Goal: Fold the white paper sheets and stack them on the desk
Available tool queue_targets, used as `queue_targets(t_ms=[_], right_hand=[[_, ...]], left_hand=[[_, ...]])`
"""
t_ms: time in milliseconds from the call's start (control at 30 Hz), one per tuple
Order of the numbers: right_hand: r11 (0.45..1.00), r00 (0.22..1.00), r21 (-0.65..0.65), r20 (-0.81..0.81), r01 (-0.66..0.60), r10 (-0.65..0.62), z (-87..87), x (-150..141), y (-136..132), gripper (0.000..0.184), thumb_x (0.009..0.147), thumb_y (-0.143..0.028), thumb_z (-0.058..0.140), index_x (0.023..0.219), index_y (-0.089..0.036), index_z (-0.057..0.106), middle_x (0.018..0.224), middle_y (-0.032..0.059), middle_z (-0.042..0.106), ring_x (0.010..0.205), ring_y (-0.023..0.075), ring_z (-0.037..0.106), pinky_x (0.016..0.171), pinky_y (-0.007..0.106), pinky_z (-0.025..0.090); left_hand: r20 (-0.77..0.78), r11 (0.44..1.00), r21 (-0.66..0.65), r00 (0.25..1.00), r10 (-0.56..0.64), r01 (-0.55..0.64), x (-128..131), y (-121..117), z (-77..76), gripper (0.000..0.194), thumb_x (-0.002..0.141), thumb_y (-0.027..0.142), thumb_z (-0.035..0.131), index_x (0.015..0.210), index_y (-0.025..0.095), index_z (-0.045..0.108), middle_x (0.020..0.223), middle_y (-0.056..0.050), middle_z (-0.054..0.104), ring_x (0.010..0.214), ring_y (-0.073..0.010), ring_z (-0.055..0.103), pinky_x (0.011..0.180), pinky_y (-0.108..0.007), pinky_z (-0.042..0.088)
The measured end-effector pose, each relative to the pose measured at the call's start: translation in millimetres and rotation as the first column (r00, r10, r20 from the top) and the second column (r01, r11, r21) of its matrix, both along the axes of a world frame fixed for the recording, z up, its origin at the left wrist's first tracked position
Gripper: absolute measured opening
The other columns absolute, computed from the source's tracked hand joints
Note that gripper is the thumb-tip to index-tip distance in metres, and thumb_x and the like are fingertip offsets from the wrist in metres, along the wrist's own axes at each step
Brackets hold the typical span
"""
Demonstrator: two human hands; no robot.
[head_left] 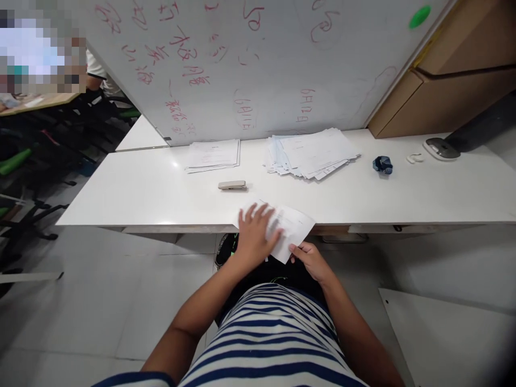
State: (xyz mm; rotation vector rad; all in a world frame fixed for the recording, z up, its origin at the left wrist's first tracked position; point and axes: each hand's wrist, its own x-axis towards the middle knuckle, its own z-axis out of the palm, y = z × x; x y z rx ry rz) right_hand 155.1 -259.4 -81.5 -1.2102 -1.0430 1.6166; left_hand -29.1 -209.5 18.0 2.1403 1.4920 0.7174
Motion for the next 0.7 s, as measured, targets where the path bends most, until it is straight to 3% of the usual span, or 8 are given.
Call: queue_targets(t_ms=[67,167,367,467,600,700], right_hand=[[0.997,0.997,0.001,0.003,0.074,-0.074,-2.6,-1,-2,0.04,0.073,-0.055,0.068,0.067,-0.015,0.067,0.059,0.0007,0.06,0.055,0.0128,0.049,0.056,0.027,0.042],[0.988,0.988,0.002,0.01,0.151,-0.151,-3.9,-1,-4,0.038,0.073,-0.053,0.068,0.068,-0.016,0.067,0.059,0.0,0.06,0.056,0.013,0.05,0.057,0.027,0.042],[0.978,0.975,0.011,0.074,0.208,-0.208,-1.4,-2,-7,0.039,0.074,-0.055,0.066,0.07,-0.016,0.068,0.057,0.0001,0.061,0.05,0.0142,0.05,0.051,0.028,0.04],[0.978,0.974,0.024,0.097,0.205,-0.206,-0.8,-1,-7,0.038,0.076,-0.054,0.065,0.069,-0.016,0.066,0.053,-0.0008,0.057,0.048,0.0133,0.049,0.049,0.027,0.038],[0.982,0.977,0.032,0.103,0.186,-0.188,1.4,2,-5,0.038,0.076,-0.053,0.065,0.065,-0.016,0.064,0.053,-0.001,0.056,0.049,0.013,0.048,0.05,0.026,0.037],[0.983,0.978,0.034,0.101,0.181,-0.184,2.5,3,-5,0.039,0.077,-0.053,0.065,0.066,-0.016,0.065,0.056,-0.0002,0.058,0.053,0.0141,0.05,0.053,0.027,0.039]], left_hand=[[-0.007,0.967,-0.101,0.972,-0.237,0.235,13,-11,-2.2,0.053,0.081,0.047,0.061,0.131,0.031,0.052,0.145,-0.006,0.044,0.141,-0.0325,0.023,0.116,-0.054,0.003],[-0.023,0.918,-0.215,0.938,-0.346,0.333,21,-15,-10.5,0.062,0.078,0.046,0.066,0.135,0.032,0.047,0.148,-0.004,0.04,0.142,-0.0338,0.021,0.115,-0.057,0.004],[-0.075,0.911,-0.23,0.927,-0.368,0.343,14,3,-17.8,0.063,0.082,0.032,0.062,0.141,0.032,0.041,0.143,-0.004,0.047,0.139,-0.03,0.031,0.113,-0.052,0.018],[-0.06,0.915,-0.209,0.93,-0.363,0.344,10,12,-15.0,0.05,0.087,0.03,0.057,0.136,0.031,0.049,0.136,-0.004,0.055,0.133,-0.0282,0.041,0.11,-0.049,0.027],[0.083,0.912,-0.222,0.939,-0.333,0.344,5,20,-9.1,0.037,0.092,0.033,0.05,0.128,0.029,0.058,0.129,-0.003,0.061,0.125,-0.0256,0.051,0.106,-0.043,0.036],[0.226,0.914,-0.295,0.95,-0.216,0.278,0,24,-2.4,0.039,0.093,0.039,0.045,0.128,0.028,0.058,0.128,-0.003,0.062,0.119,-0.0234,0.056,0.102,-0.038,0.042]])
